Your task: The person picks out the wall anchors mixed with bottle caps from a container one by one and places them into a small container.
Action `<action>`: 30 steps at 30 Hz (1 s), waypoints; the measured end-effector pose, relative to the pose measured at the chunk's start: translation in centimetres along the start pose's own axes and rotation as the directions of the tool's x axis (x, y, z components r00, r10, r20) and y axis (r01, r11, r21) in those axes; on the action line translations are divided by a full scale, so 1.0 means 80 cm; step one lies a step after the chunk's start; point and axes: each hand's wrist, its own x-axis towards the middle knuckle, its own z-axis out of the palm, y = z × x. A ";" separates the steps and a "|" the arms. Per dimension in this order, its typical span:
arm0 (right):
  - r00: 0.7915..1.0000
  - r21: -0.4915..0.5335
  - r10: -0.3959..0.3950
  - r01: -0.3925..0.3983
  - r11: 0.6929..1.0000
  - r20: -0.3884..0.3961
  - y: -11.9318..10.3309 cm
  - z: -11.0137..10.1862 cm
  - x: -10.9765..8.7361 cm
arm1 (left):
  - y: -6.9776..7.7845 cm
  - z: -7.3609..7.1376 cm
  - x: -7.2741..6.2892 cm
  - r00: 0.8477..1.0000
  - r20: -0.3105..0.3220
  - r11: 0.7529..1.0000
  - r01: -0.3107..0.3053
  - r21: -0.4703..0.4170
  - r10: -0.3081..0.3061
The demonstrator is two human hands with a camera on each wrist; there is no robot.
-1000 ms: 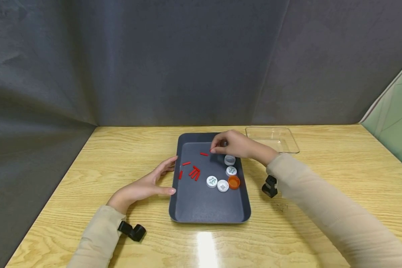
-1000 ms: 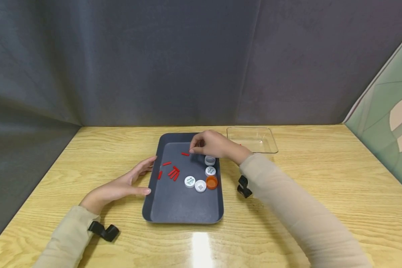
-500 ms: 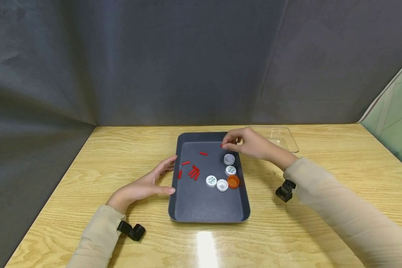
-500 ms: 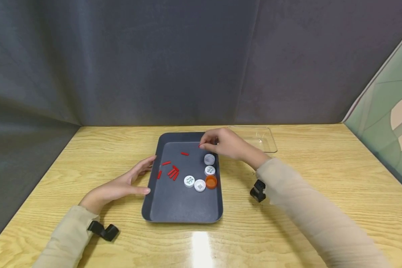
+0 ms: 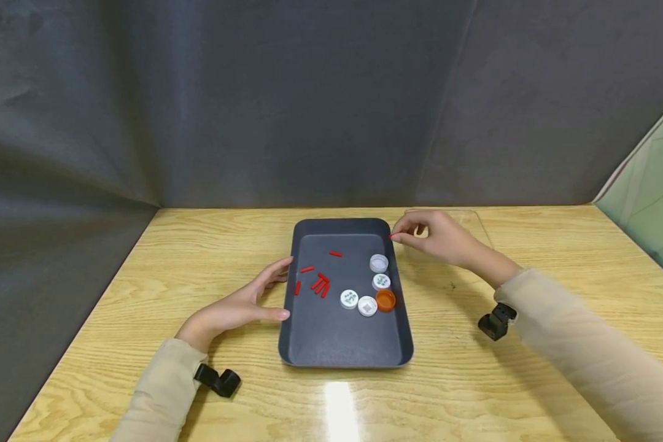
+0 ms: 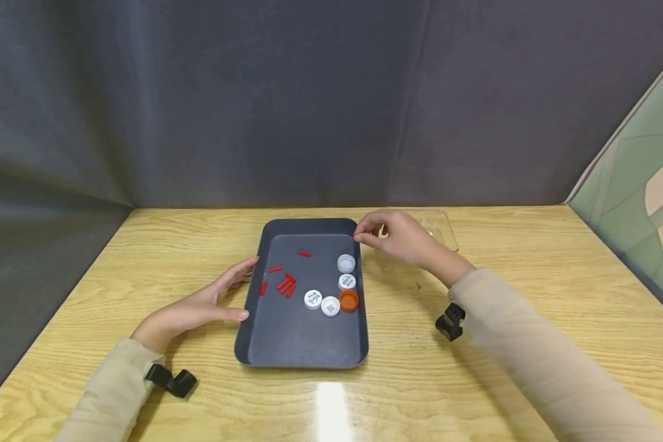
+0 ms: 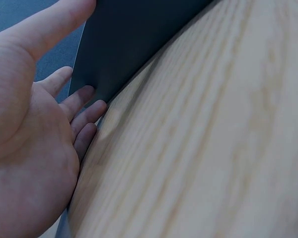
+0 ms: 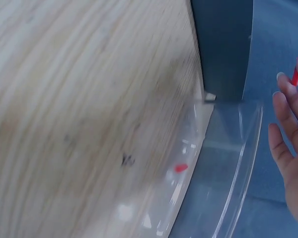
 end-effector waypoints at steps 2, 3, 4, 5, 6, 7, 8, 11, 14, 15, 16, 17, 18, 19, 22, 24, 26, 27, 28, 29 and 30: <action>1.000 -0.011 0.005 -0.005 1.000 -0.008 0.004 -0.005 -0.005 | 0.001 0.000 0.001 1.000 0.004 1.000 -0.004 -0.002 0.004; 1.000 -0.015 0.007 -0.007 1.000 -0.011 0.005 -0.007 -0.008 | 0.001 0.000 0.001 1.000 0.006 1.000 -0.008 -0.005 0.008; 1.000 -0.018 0.008 -0.008 1.000 -0.016 0.006 -0.009 -0.010 | 0.001 0.001 0.002 1.000 0.008 1.000 -0.009 -0.007 0.009; 1.000 -0.021 0.011 -0.011 1.000 -0.020 0.008 -0.011 -0.012 | 0.002 0.001 0.002 1.000 0.010 1.000 -0.011 -0.010 0.011; 1.000 -0.025 0.017 -0.018 1.000 -0.023 0.009 -0.013 -0.014 | 0.002 0.001 0.003 1.000 0.011 1.000 -0.012 -0.014 0.012; 0.999 -0.027 0.027 -0.028 0.999 -0.024 0.011 -0.015 -0.015 | 0.003 0.001 0.003 1.000 0.012 1.000 -0.012 -0.016 0.013; 0.999 -0.034 0.035 -0.036 0.999 -0.027 0.012 -0.017 -0.017 | 0.003 0.001 0.003 1.000 0.011 1.000 -0.012 -0.016 0.012; 0.997 -0.060 0.061 -0.064 0.996 -0.038 0.017 -0.021 -0.021 | 0.004 0.002 0.003 1.000 0.009 1.000 -0.006 -0.014 0.006; 0.996 -0.088 0.084 -0.088 0.992 -0.042 0.023 -0.024 -0.024 | 0.004 0.003 0.004 1.000 0.007 1.000 0.000 -0.012 0.000; 0.995 -0.090 0.089 -0.093 0.992 -0.042 0.025 -0.024 -0.025 | 0.004 0.003 0.004 1.000 0.007 1.000 0.000 -0.012 0.000; 0.995 -0.092 0.093 -0.097 0.991 -0.041 0.027 -0.025 -0.026 | 0.004 0.003 0.004 1.000 0.007 1.000 0.000 -0.013 0.000; 0.995 -0.090 0.094 -0.098 0.991 -0.040 0.029 -0.025 -0.027 | 0.004 0.003 0.004 1.000 0.007 1.000 0.000 -0.013 0.000; 0.995 -0.089 0.092 -0.095 0.991 -0.038 0.031 -0.026 -0.028 | 0.003 0.003 0.004 1.000 0.007 1.000 -0.001 -0.013 0.001; 0.995 -0.089 0.090 -0.093 0.992 -0.036 0.034 -0.026 -0.029 | 0.004 0.003 0.004 1.000 0.007 1.000 -0.001 -0.013 0.001; 0.995 -0.104 0.093 -0.096 0.990 -0.034 0.041 -0.026 -0.030 | 0.005 0.003 0.005 1.000 0.006 1.000 0.000 -0.011 0.000; 0.994 -0.115 0.107 -0.110 0.987 -0.027 0.044 -0.026 -0.032 | 0.005 0.003 0.005 1.000 0.006 1.000 -0.001 -0.011 0.001; 0.992 -0.123 0.125 -0.126 0.984 -0.021 0.047 -0.025 -0.033 | 0.005 0.003 0.005 1.000 0.007 1.000 -0.002 -0.011 0.002; 0.991 -0.124 0.133 -0.135 0.983 -0.017 0.049 -0.025 -0.033 | 0.005 0.003 0.005 1.000 0.007 1.000 -0.003 -0.011 0.003; 0.990 -0.123 0.142 -0.143 0.982 -0.014 0.050 -0.025 -0.034 | 0.005 0.003 0.005 1.000 0.008 1.000 -0.003 -0.012 0.003; 0.989 -0.123 0.147 -0.147 0.982 -0.011 0.051 -0.025 -0.035 | 0.004 0.003 0.005 1.000 0.008 1.000 -0.004 -0.012 0.004; 0.988 -0.121 0.152 -0.151 0.981 -0.008 0.051 -0.025 -0.035 | 0.004 0.003 0.005 1.000 0.009 1.000 -0.004 -0.013 0.004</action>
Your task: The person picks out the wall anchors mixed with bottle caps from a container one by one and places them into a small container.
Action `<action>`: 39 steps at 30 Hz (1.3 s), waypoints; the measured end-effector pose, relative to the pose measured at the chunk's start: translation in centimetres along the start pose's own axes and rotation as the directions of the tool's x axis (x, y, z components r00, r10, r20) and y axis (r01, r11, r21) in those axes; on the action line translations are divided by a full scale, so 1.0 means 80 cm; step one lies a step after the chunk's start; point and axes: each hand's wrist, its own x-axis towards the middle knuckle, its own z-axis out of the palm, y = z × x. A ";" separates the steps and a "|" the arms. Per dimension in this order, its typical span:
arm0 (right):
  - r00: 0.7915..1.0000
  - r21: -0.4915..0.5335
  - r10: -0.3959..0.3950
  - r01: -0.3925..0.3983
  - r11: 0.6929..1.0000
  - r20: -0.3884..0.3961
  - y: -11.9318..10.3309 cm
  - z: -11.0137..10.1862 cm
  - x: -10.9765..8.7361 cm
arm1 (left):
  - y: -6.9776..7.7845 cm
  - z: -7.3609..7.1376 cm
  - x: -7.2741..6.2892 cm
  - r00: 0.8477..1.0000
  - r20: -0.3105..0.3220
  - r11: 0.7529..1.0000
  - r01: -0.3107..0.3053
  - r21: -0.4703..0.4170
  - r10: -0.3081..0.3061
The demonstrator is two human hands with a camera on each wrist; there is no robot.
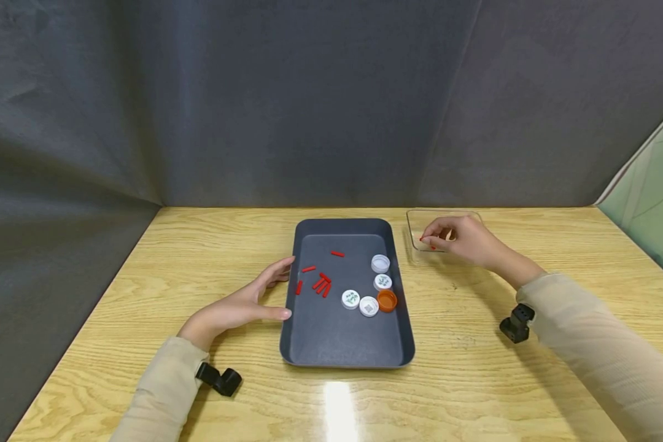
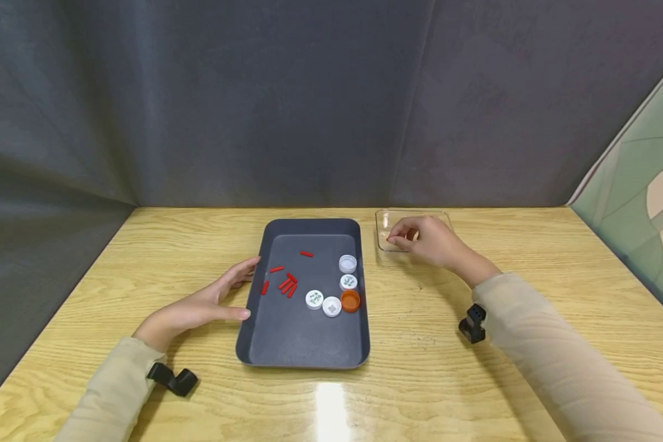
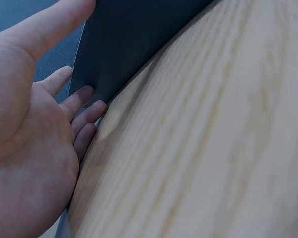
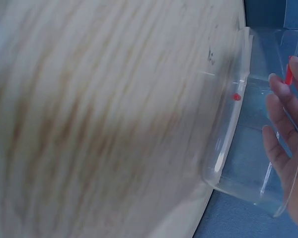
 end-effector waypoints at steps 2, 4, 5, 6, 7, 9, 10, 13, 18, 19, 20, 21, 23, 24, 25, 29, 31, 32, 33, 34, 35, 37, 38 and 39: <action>1.000 0.003 0.005 -0.005 1.000 0.005 0.001 0.000 -0.001 | 0.000 0.000 0.000 1.000 0.000 1.000 0.000 -0.002 0.000; 1.000 0.007 0.014 -0.014 1.000 0.012 0.001 0.001 -0.001 | 0.001 0.000 0.000 1.000 0.000 1.000 0.000 -0.005 0.000; 1.000 0.009 0.017 -0.017 1.000 0.015 0.002 0.001 -0.001 | 0.001 0.000 0.000 1.000 0.000 1.000 0.000 -0.005 0.000; 1.000 0.009 0.019 -0.020 1.000 0.016 0.002 0.002 -0.001 | 0.002 0.000 0.000 1.000 0.000 1.000 0.000 -0.006 0.000; 1.000 0.010 0.021 -0.022 1.000 0.018 0.002 0.002 -0.001 | 0.002 0.001 0.000 1.000 0.000 1.000 0.000 -0.007 0.000; 0.999 0.009 0.027 -0.027 1.000 0.022 0.003 0.002 0.000 | 0.002 0.000 0.000 1.000 0.001 1.000 0.000 -0.006 0.000; 0.999 0.007 0.028 -0.028 1.000 0.024 0.003 0.002 0.000 | 0.002 0.000 0.000 1.000 0.001 1.000 0.000 -0.005 0.000; 0.999 0.008 0.029 -0.029 1.000 0.025 0.004 0.001 0.001 | 0.003 0.001 0.000 1.000 0.001 1.000 0.001 -0.003 -0.001; 1.000 0.011 0.016 -0.016 1.000 0.006 0.004 -0.001 0.001 | 0.004 0.001 0.000 1.000 0.000 1.000 0.000 0.000 0.000; 1.000 0.008 0.015 -0.015 1.000 0.003 0.004 -0.001 0.001 | 0.004 0.001 0.000 1.000 0.000 1.000 0.000 0.000 0.000; 1.000 0.006 0.013 -0.013 1.000 0.002 0.005 -0.001 0.002 | 0.004 0.001 -0.001 1.000 0.000 1.000 0.000 0.000 0.000; 1.000 0.004 0.009 -0.009 1.000 0.000 0.005 -0.001 0.003 | 0.004 0.000 -0.001 1.000 0.000 1.000 -0.001 0.000 0.001; 1.000 0.000 0.003 -0.003 1.000 -0.005 0.003 -0.001 0.004 | 0.004 0.000 -0.001 1.000 0.000 1.000 -0.001 -0.001 0.001; 1.000 -0.002 -0.003 0.003 1.000 -0.008 0.001 -0.001 0.004 | 0.004 0.001 -0.001 1.000 0.000 1.000 -0.001 -0.001 0.001; 1.000 -0.001 -0.009 0.009 1.000 -0.011 -0.001 -0.001 0.005 | 0.004 0.001 -0.001 1.000 -0.001 1.000 0.000 -0.001 0.000; 0.998 -0.005 -0.034 0.034 0.999 -0.047 -0.011 0.000 0.006 | 0.004 0.000 -0.001 1.000 -0.001 1.000 -0.001 0.000 0.001; 0.997 -0.003 -0.046 0.046 0.999 -0.063 -0.016 0.001 0.008 | 0.003 0.000 -0.001 1.000 0.000 1.000 -0.001 -0.001 0.001; 0.996 -0.003 -0.052 0.052 0.999 -0.072 -0.018 0.001 0.009 | 0.003 0.000 -0.001 1.000 -0.001 1.000 -0.001 -0.001 0.001; 0.995 -0.001 -0.057 0.057 0.998 -0.078 -0.021 0.002 0.010 | 0.003 0.000 -0.001 1.000 0.000 1.000 -0.001 -0.001 0.001; 0.995 0.003 -0.063 0.064 0.998 -0.081 -0.023 0.003 0.012 | 0.003 0.000 -0.001 1.000 -0.001 1.000 -0.001 -0.001 0.001; 0.995 0.011 -0.068 0.069 0.998 -0.079 -0.025 0.004 0.013 | 0.003 0.000 -0.001 1.000 -0.001 1.000 0.000 -0.001 0.000; 0.994 0.035 -0.077 0.079 0.996 -0.074 -0.030 0.006 0.017 | 0.003 0.000 -0.001 1.000 -0.001 1.000 -0.001 -0.001 0.001; 0.994 0.042 -0.082 0.085 0.995 -0.072 -0.032 0.008 0.018 | 0.002 0.000 0.000 1.000 -0.001 1.000 0.000 0.001 0.000; 0.994 0.052 -0.086 0.089 0.995 -0.067 -0.034 0.009 0.020 | 0.002 0.000 0.000 1.000 -0.001 1.000 0.000 0.003 0.000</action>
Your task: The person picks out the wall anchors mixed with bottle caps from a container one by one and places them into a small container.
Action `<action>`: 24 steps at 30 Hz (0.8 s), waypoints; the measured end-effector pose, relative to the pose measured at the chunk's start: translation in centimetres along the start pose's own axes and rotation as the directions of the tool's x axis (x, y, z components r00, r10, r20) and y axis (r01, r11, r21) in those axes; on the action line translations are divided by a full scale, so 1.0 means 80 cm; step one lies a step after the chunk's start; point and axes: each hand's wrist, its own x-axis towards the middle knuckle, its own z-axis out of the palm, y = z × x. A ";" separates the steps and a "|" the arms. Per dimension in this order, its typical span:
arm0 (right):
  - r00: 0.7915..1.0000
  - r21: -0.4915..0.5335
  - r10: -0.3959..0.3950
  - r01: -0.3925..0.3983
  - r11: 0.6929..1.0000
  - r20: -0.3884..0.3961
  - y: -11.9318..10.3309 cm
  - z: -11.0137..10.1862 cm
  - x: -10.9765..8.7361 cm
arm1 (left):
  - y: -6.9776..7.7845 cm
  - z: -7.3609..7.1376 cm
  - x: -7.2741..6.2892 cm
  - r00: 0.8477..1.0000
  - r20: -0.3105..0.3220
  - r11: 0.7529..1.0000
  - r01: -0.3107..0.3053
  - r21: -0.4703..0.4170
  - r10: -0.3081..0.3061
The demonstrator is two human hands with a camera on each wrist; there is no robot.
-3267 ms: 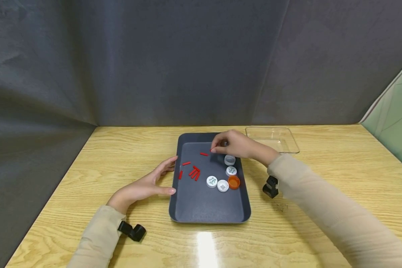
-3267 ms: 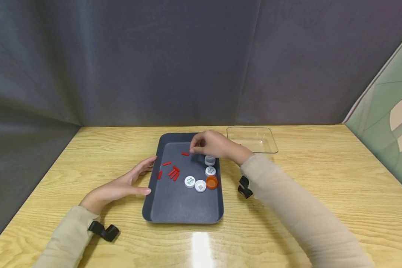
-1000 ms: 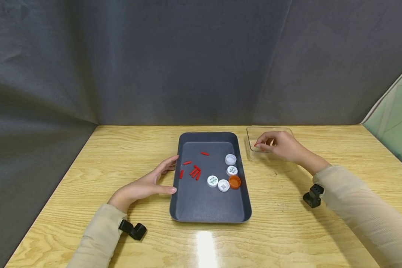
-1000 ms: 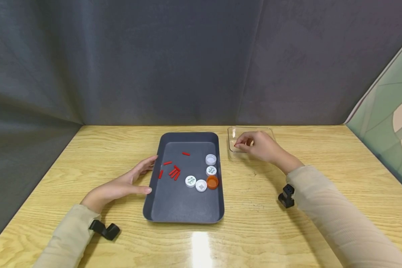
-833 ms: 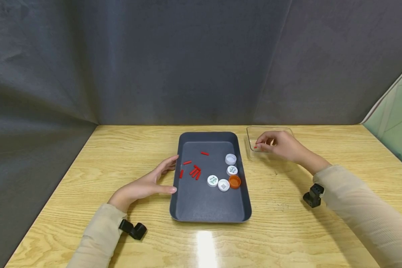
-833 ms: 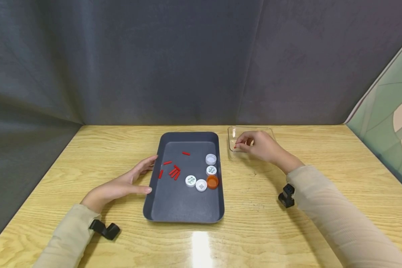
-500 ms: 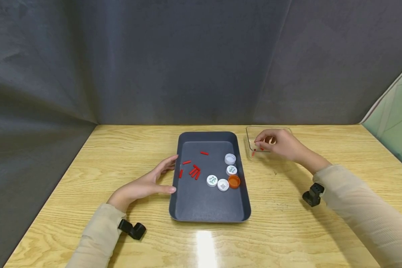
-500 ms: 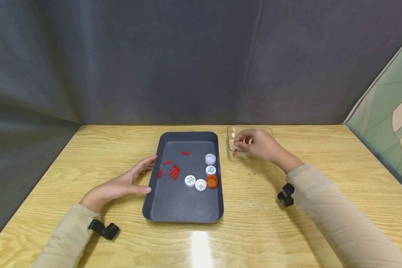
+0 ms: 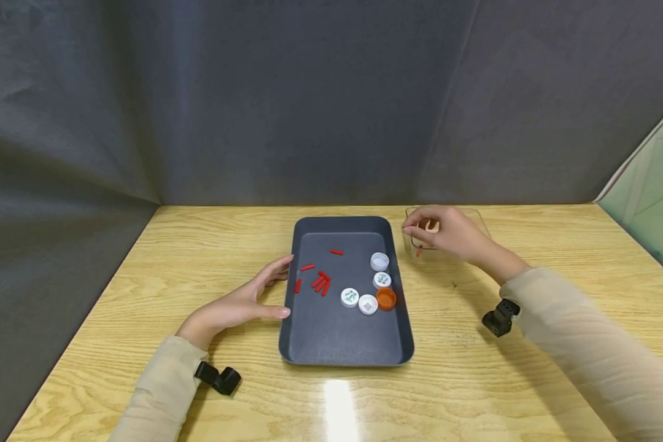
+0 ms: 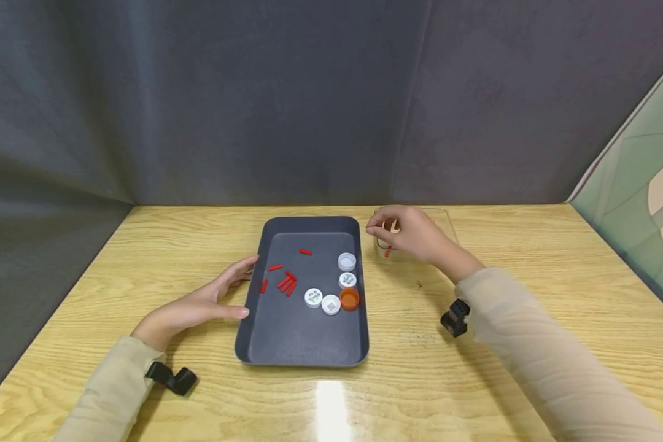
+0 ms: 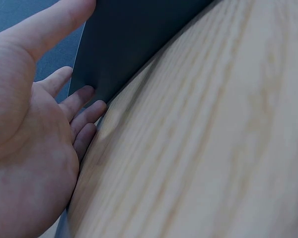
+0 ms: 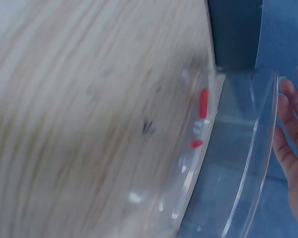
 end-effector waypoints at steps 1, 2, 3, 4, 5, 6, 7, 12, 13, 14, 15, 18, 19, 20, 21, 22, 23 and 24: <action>1.000 0.010 -0.006 0.006 1.000 0.005 -0.002 0.002 0.002 | 0.000 0.000 0.000 1.000 0.000 1.000 0.001 0.001 -0.001; 1.000 0.019 -0.009 0.009 1.000 0.008 -0.004 0.003 0.004 | 0.000 0.000 0.000 1.000 0.000 1.000 0.002 0.001 -0.002; 1.000 0.023 -0.011 0.011 1.000 0.009 -0.006 0.005 0.006 | 0.001 0.000 0.000 1.000 0.000 1.000 0.003 0.002 -0.003; 1.000 0.027 -0.011 0.010 1.000 0.013 -0.009 0.007 0.008 | 0.001 0.000 0.000 1.000 0.000 1.000 0.004 0.002 -0.004; 1.000 0.036 -0.005 0.004 0.999 0.019 -0.011 0.009 0.010 | 0.001 0.001 0.000 1.000 0.001 1.000 0.004 0.003 -0.004; 1.000 0.045 0.004 -0.005 0.999 0.026 -0.014 0.011 0.012 | 0.002 0.001 0.000 1.000 0.000 1.000 0.005 0.003 -0.005; 0.999 0.057 0.014 -0.016 0.998 0.035 -0.017 0.012 0.014 | 0.002 0.001 -0.001 1.000 0.001 1.000 0.005 0.003 -0.005; 0.994 0.118 0.066 -0.076 0.990 0.087 -0.030 0.020 0.022 | 0.000 0.000 -0.001 1.000 0.002 1.000 0.003 0.007 -0.003; 0.994 0.117 0.063 -0.074 0.990 0.090 -0.032 0.021 0.024 | 0.000 0.000 0.000 1.000 0.002 1.000 0.003 0.007 -0.003; 0.994 0.111 0.055 -0.065 0.992 0.090 -0.034 0.023 0.026 | 0.000 0.000 0.000 1.000 0.003 1.000 0.002 0.007 -0.002; 0.995 0.102 0.041 -0.050 0.994 0.089 -0.036 0.025 0.028 | 0.000 0.000 0.000 1.000 0.003 1.000 0.003 0.007 -0.003; 0.996 0.090 -0.018 0.010 0.996 0.084 -0.041 0.031 0.035 | 0.000 -0.001 0.000 1.000 0.002 1.000 0.002 0.007 -0.002; 0.996 0.092 -0.035 0.027 0.995 0.085 -0.042 0.034 0.038 | 0.000 -0.001 0.000 1.000 0.001 1.000 0.002 0.007 -0.002; 0.995 0.099 -0.048 0.039 0.994 0.088 -0.042 0.037 0.040 | -0.001 -0.001 0.000 1.000 0.001 1.000 0.001 0.007 -0.001; 0.994 0.107 -0.055 0.045 0.993 0.092 -0.043 0.039 0.043 | -0.001 -0.001 0.000 1.000 0.001 1.000 0.001 0.007 -0.001; 0.994 0.114 -0.059 0.047 0.992 0.096 -0.043 0.042 0.045 | 0.000 -0.001 0.000 1.000 0.001 1.000 0.000 0.006 0.000; 0.993 0.118 -0.061 0.049 0.992 0.099 -0.043 0.045 0.046 | 0.000 0.000 0.000 1.000 0.001 1.000 0.001 0.006 -0.001; 0.993 0.121 -0.065 0.052 0.991 0.102 -0.043 0.049 0.048 | -0.001 0.000 0.000 1.000 0.001 1.000 0.001 0.005 -0.001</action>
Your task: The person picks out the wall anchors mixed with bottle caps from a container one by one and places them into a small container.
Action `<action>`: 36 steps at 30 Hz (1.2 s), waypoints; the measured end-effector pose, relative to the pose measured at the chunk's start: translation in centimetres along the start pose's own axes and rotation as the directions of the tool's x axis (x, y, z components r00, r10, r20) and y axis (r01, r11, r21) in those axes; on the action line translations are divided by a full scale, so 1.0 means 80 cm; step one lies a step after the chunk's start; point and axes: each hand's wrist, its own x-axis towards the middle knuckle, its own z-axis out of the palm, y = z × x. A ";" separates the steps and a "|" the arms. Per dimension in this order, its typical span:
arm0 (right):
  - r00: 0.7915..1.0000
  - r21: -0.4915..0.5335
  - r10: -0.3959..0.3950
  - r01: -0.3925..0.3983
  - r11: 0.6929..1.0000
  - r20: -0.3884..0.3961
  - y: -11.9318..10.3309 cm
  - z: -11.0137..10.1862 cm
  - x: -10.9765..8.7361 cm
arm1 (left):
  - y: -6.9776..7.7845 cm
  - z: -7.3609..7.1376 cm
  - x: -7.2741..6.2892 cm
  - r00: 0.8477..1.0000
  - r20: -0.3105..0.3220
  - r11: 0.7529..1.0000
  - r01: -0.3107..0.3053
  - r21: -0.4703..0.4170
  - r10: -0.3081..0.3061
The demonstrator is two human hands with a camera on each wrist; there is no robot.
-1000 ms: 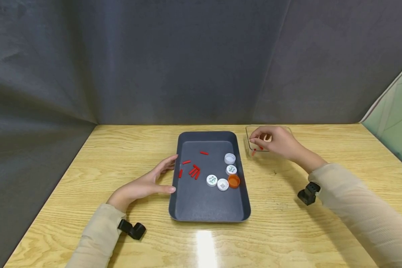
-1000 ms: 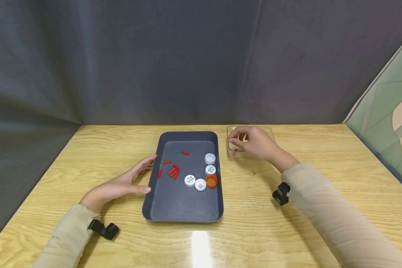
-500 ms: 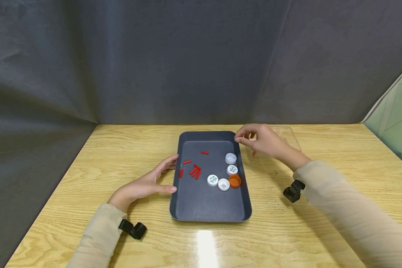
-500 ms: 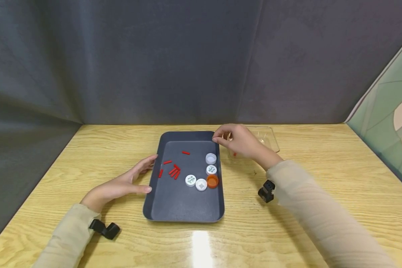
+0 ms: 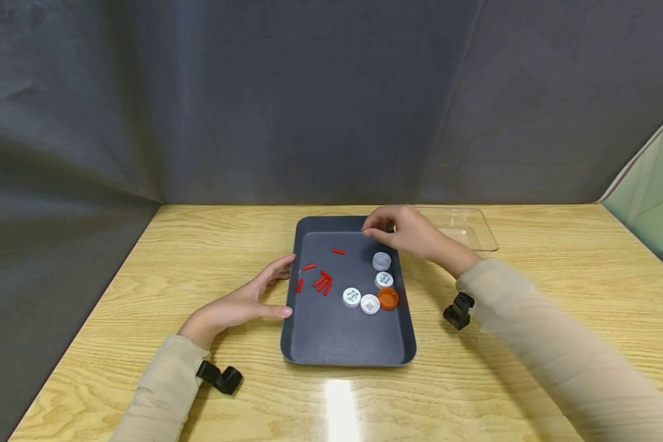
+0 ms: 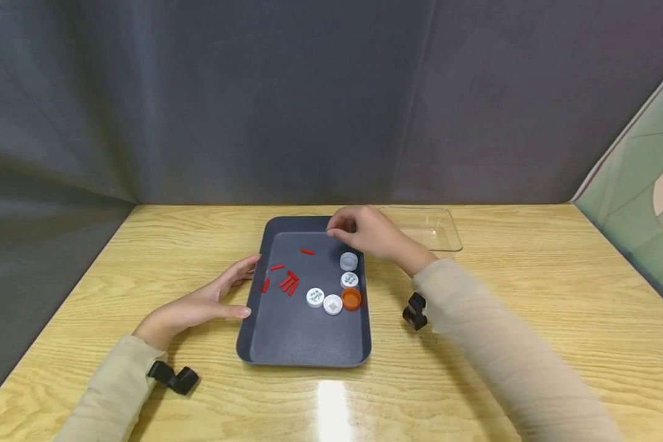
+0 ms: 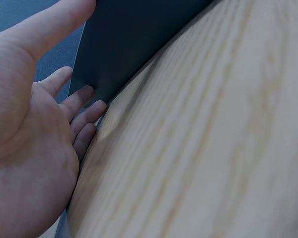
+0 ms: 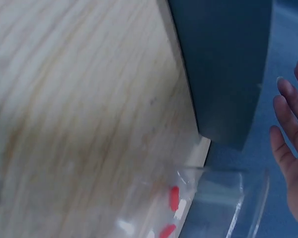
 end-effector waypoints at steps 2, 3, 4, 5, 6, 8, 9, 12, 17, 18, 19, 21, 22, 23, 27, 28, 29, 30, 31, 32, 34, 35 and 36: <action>1.000 0.004 -0.007 0.007 1.000 0.005 0.002 0.006 0.004 | 0.000 0.000 0.000 1.000 0.000 1.000 0.002 -0.001 -0.002; 1.000 0.002 -0.011 0.011 1.000 0.007 0.002 0.009 0.006 | 0.001 0.000 0.000 1.000 -0.001 1.000 0.003 -0.003 -0.003; 1.000 0.002 -0.015 0.015 1.000 0.012 0.003 0.012 0.007 | 0.000 0.000 0.000 1.000 0.000 1.000 0.004 -0.002 -0.004; 1.000 0.002 -0.018 0.018 1.000 0.016 0.003 0.014 0.008 | 0.000 0.000 0.000 1.000 -0.001 1.000 0.006 -0.002 -0.006; 1.000 0.002 -0.019 0.019 1.000 0.023 0.003 0.017 0.010 | 0.000 0.000 0.000 1.000 -0.002 1.000 0.007 -0.002 -0.007; 0.999 -0.003 -0.008 0.008 1.000 0.041 0.002 0.021 0.012 | 0.000 0.000 0.000 1.000 -0.002 1.000 0.009 -0.002 -0.009; 0.999 -0.005 0.002 -0.002 1.000 0.052 0.002 0.022 0.013 | 0.000 0.000 0.000 1.000 -0.002 1.000 0.010 -0.002 -0.010; 0.997 -0.009 0.016 -0.016 1.000 0.082 0.002 0.028 0.016 | 0.001 0.001 -0.001 1.000 -0.003 1.000 0.014 -0.001 -0.014; 0.992 -0.043 0.019 -0.013 0.999 0.127 0.003 0.034 0.021 | 0.003 0.001 0.000 1.000 -0.007 1.000 0.022 0.009 -0.022; 0.991 -0.049 0.020 -0.013 0.999 0.135 0.004 0.035 0.022 | 0.003 0.001 0.000 1.000 -0.008 1.000 0.023 0.010 -0.023; 0.989 -0.056 0.023 -0.015 0.998 0.145 0.004 0.036 0.023 | 0.003 0.001 0.000 1.000 -0.008 1.000 0.023 0.010 -0.023; 0.986 -0.059 0.031 -0.022 0.998 0.166 0.006 0.037 0.026 | 0.002 0.001 0.000 1.000 -0.008 1.000 0.023 0.011 -0.023; 0.984 -0.057 0.037 -0.027 0.998 0.174 0.006 0.038 0.027 | 0.002 0.001 0.000 1.000 -0.009 1.000 0.023 0.011 -0.023; 0.982 -0.057 0.043 -0.033 0.998 0.182 0.007 0.039 0.028 | 0.003 0.001 0.000 1.000 -0.009 1.000 0.024 0.011 -0.024; 0.975 -0.065 0.061 -0.048 0.997 0.213 0.008 0.040 0.032 | 0.003 0.001 0.000 0.999 -0.012 0.999 0.032 0.013 -0.032; 0.974 -0.070 0.063 -0.048 0.996 0.217 0.008 0.040 0.033 | 0.002 0.001 0.001 0.999 -0.013 0.999 0.033 0.014 -0.033; 0.973 -0.073 0.064 -0.049 0.996 0.222 0.009 0.041 0.034 | 0.002 0.001 0.001 0.999 -0.014 0.999 0.033 0.015 -0.033; 0.971 -0.073 0.067 -0.051 0.996 0.228 0.009 0.041 0.035 | 0.003 0.001 0.001 0.999 -0.016 0.999 0.034 0.015 -0.034; 0.969 -0.072 0.070 -0.054 0.996 0.235 0.009 0.041 0.036 | 0.002 0.001 0.001 0.999 -0.016 0.999 0.033 0.016 -0.033; 0.967 -0.068 0.072 -0.057 0.996 0.245 0.010 0.041 0.037 | 0.002 0.000 0.001 0.999 -0.017 0.999 0.034 0.016 -0.033; 0.960 -0.062 0.084 -0.069 0.996 0.267 0.010 0.042 0.039 | 0.002 0.000 0.001 0.999 -0.015 0.999 0.034 0.015 -0.034; 0.957 -0.060 0.088 -0.074 0.995 0.277 0.010 0.043 0.039 | 0.003 0.001 0.001 0.999 -0.015 0.999 0.034 0.014 -0.034; 0.954 -0.060 0.089 -0.075 0.995 0.287 0.010 0.043 0.040 | 0.003 0.000 0.000 0.999 -0.014 0.999 0.035 0.015 -0.035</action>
